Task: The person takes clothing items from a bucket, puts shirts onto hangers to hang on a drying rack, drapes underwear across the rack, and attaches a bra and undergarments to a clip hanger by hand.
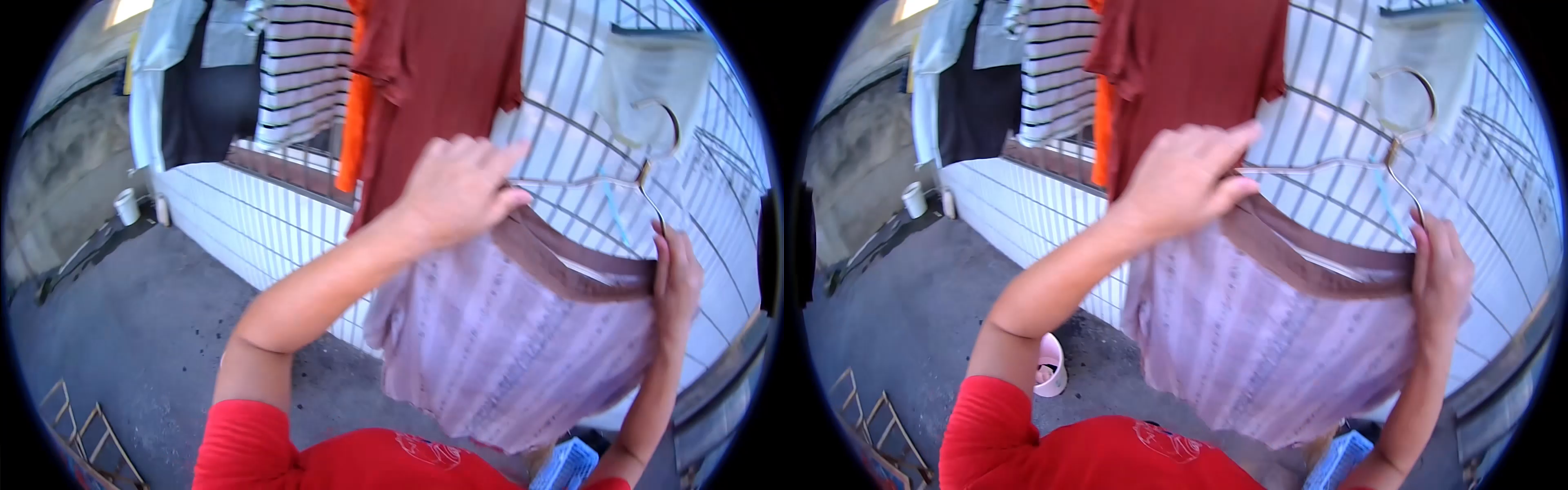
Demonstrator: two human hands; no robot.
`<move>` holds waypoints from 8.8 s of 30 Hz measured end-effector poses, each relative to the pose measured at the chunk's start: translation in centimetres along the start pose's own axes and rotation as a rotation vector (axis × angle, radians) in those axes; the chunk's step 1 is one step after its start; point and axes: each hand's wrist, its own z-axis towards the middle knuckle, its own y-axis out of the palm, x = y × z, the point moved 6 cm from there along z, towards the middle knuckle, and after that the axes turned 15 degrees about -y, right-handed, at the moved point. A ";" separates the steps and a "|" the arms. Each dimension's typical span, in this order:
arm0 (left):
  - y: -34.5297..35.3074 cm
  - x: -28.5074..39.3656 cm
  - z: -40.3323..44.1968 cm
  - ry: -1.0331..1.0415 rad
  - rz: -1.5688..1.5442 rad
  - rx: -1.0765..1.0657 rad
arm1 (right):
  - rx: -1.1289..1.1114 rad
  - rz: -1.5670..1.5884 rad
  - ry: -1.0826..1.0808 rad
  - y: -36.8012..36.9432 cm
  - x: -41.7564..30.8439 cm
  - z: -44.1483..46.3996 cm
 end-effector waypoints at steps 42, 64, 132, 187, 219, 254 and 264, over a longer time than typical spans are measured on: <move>10.6 5.8 -4.6 -0.272 -0.804 -0.736 | 0.272 1.201 0.759 -2.0 8.8 15.6; 4.1 0.0 7.9 -0.431 -1.499 -0.380 | 0.580 1.325 0.618 10.0 16.7 33.9; -5.3 -43.5 -110.3 -2.827 -0.370 0.552 | -1.341 1.454 -0.615 58.7 -107.4 -37.1; -16.0 -35.9 -60.9 -2.093 -1.368 0.424 | -1.024 1.782 0.488 29.9 -70.2 -7.9; -5.1 -4.7 -20.7 -0.997 0.104 -0.503 | -0.609 1.638 0.717 18.5 -20.0 -29.5; 17.9 -1.4 -32.0 -1.447 -1.338 -0.689 | -0.061 0.598 1.273 -1.7 3.7 -32.9; 16.7 9.5 -21.7 -1.178 -1.488 -0.626 | 0.480 1.095 1.436 -3.2 13.2 -39.8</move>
